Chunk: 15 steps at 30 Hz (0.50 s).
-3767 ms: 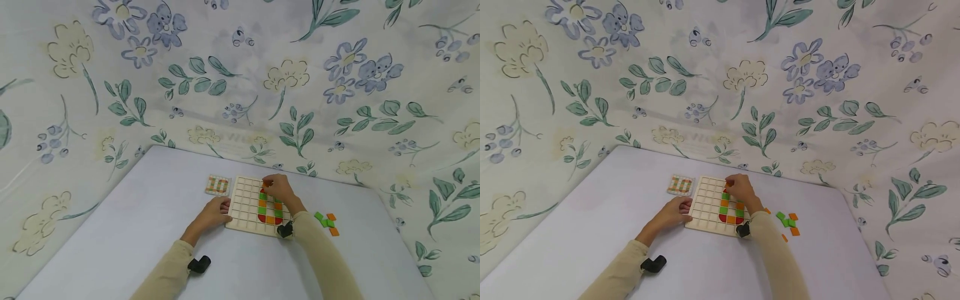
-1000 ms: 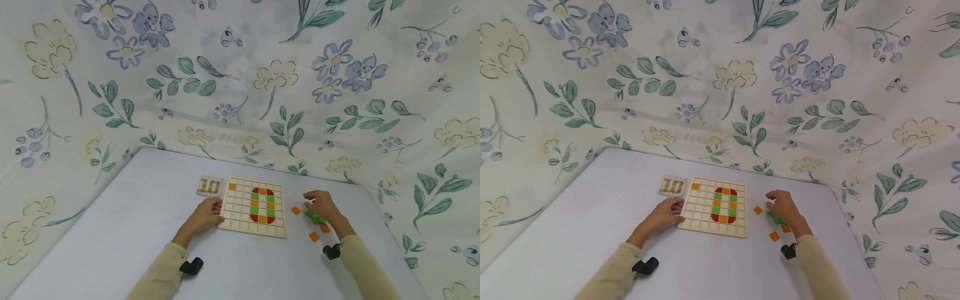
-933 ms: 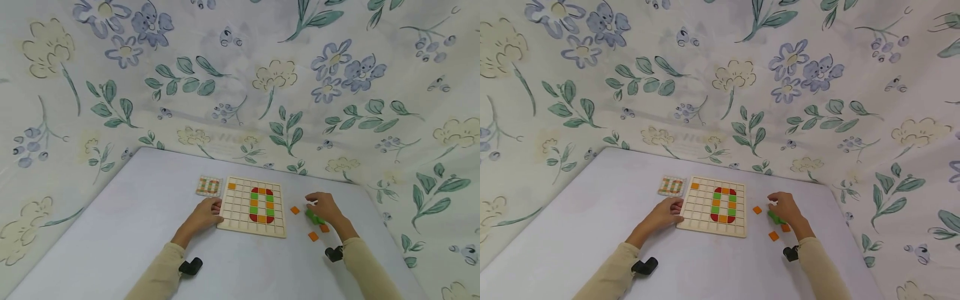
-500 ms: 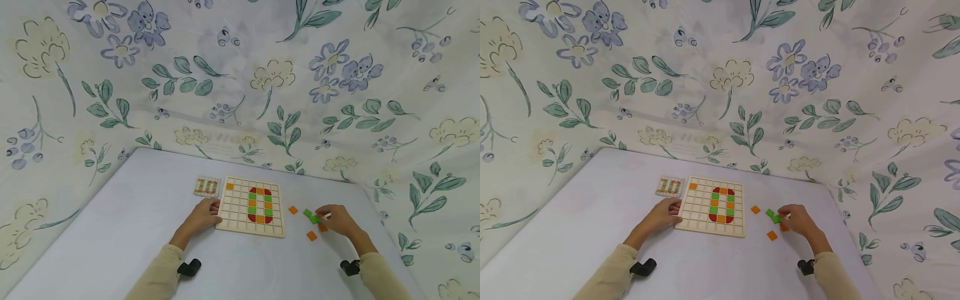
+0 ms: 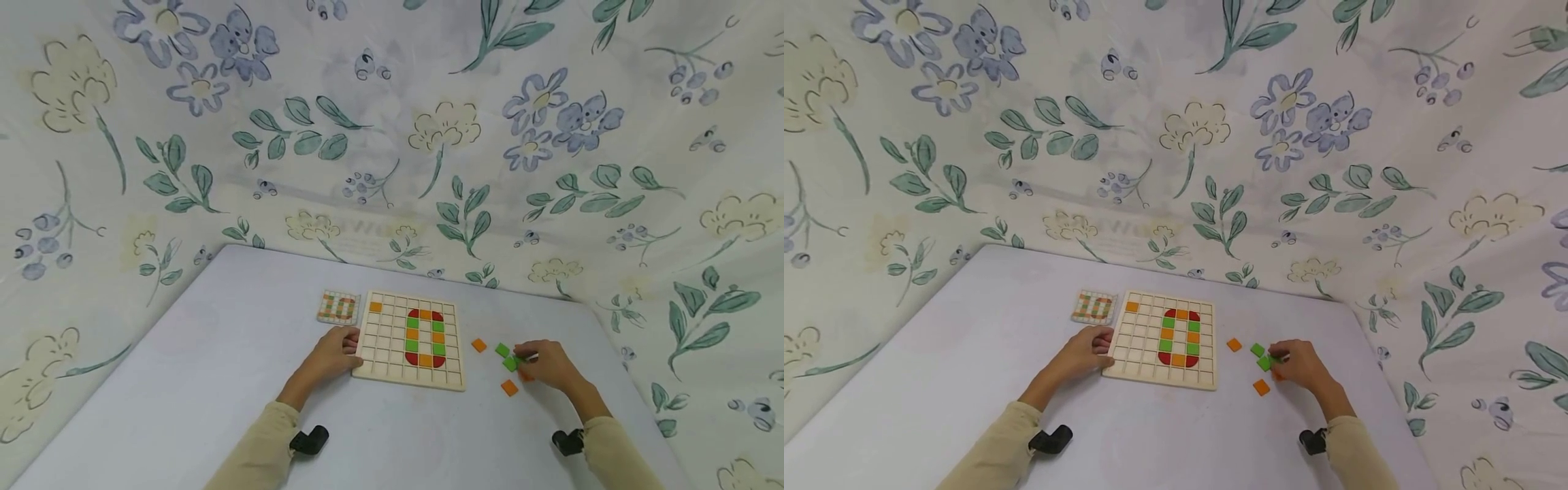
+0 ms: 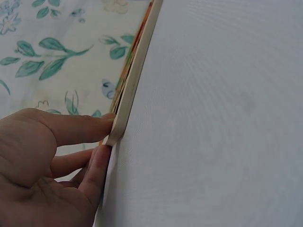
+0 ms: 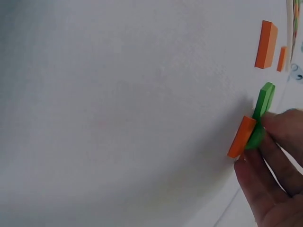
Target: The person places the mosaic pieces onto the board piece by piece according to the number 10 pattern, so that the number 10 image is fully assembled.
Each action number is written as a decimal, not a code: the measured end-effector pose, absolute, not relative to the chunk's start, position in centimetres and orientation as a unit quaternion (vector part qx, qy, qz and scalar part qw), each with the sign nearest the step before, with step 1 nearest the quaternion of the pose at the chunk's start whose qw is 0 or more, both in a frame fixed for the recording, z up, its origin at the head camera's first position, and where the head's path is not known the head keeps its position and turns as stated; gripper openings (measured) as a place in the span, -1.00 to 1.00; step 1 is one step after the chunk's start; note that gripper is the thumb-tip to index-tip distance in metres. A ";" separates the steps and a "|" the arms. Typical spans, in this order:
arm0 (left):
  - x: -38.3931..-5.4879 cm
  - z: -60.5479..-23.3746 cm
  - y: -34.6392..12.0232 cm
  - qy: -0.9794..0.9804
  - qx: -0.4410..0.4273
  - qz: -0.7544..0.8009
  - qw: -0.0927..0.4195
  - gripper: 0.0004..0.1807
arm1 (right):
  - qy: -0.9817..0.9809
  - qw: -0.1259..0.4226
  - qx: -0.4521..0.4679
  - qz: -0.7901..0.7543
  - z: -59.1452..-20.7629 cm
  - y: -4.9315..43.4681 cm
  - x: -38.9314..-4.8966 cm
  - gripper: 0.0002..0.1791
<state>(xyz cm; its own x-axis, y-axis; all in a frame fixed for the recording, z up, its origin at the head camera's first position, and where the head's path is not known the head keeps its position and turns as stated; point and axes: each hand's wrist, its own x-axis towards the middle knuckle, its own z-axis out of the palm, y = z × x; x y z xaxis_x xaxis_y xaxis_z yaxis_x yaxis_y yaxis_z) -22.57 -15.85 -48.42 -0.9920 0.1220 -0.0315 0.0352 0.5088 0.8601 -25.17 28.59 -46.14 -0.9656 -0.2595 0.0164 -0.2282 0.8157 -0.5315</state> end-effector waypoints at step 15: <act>-22.5 -48.4 -15.8 0.865 0.053 0.497 0.041 -0.31 | 0.954 0.042 -0.110 -0.274 -46.5 28.4 -25.5 -0.66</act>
<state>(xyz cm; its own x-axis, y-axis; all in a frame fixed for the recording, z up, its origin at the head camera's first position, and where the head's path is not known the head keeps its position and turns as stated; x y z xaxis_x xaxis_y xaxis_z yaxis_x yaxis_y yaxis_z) -22.47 -15.77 -48.43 -0.9911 0.1318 -0.0186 0.0504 0.5014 0.8638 -25.55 28.43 -46.52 -0.9722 -0.2335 -0.0202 -0.1872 0.8254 -0.5327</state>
